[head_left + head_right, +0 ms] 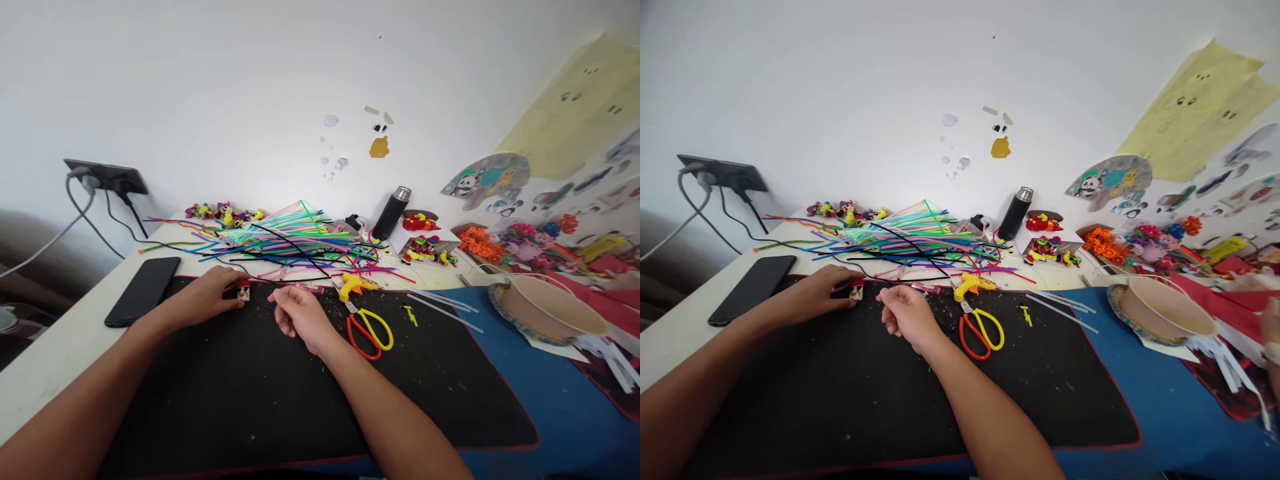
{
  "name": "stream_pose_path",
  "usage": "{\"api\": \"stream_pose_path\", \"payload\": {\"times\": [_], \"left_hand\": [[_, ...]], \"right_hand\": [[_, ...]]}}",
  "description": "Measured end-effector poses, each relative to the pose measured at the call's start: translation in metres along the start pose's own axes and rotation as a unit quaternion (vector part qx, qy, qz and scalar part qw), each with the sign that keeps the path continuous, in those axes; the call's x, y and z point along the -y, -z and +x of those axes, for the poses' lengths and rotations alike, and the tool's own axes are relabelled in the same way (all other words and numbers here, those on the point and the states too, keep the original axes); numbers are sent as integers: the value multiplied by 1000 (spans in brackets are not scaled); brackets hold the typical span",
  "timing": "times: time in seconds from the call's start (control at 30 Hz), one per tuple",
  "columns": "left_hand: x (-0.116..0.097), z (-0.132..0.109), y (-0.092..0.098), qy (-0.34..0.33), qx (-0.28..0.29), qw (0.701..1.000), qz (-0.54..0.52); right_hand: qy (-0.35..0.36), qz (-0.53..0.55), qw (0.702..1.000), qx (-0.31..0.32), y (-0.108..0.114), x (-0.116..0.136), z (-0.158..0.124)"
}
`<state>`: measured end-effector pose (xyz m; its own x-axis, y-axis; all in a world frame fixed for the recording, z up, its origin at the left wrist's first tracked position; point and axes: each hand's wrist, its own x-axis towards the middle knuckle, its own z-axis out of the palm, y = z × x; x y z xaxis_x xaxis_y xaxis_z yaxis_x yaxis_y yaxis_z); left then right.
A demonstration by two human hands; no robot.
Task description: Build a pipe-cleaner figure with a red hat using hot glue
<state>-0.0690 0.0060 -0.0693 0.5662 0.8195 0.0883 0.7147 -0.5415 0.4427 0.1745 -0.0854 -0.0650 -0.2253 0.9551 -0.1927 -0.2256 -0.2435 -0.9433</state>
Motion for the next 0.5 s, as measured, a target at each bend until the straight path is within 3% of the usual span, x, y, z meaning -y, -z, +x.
{"api": "stream_pose_path", "payload": {"times": [0.13, 0.33, 0.5], "left_hand": [[1, -4, 11, 14, 12, 999, -26], [-21, 6, 23, 60, -39, 993, -96], [-55, 56, 11, -59, 1, 998, -19]], "right_hand": [[8, -25, 1000, 5, 0, 0, 0], [8, -56, 998, 10, -4, -3, -1], [28, -87, 996, 11, -5, -2, -2]]}}
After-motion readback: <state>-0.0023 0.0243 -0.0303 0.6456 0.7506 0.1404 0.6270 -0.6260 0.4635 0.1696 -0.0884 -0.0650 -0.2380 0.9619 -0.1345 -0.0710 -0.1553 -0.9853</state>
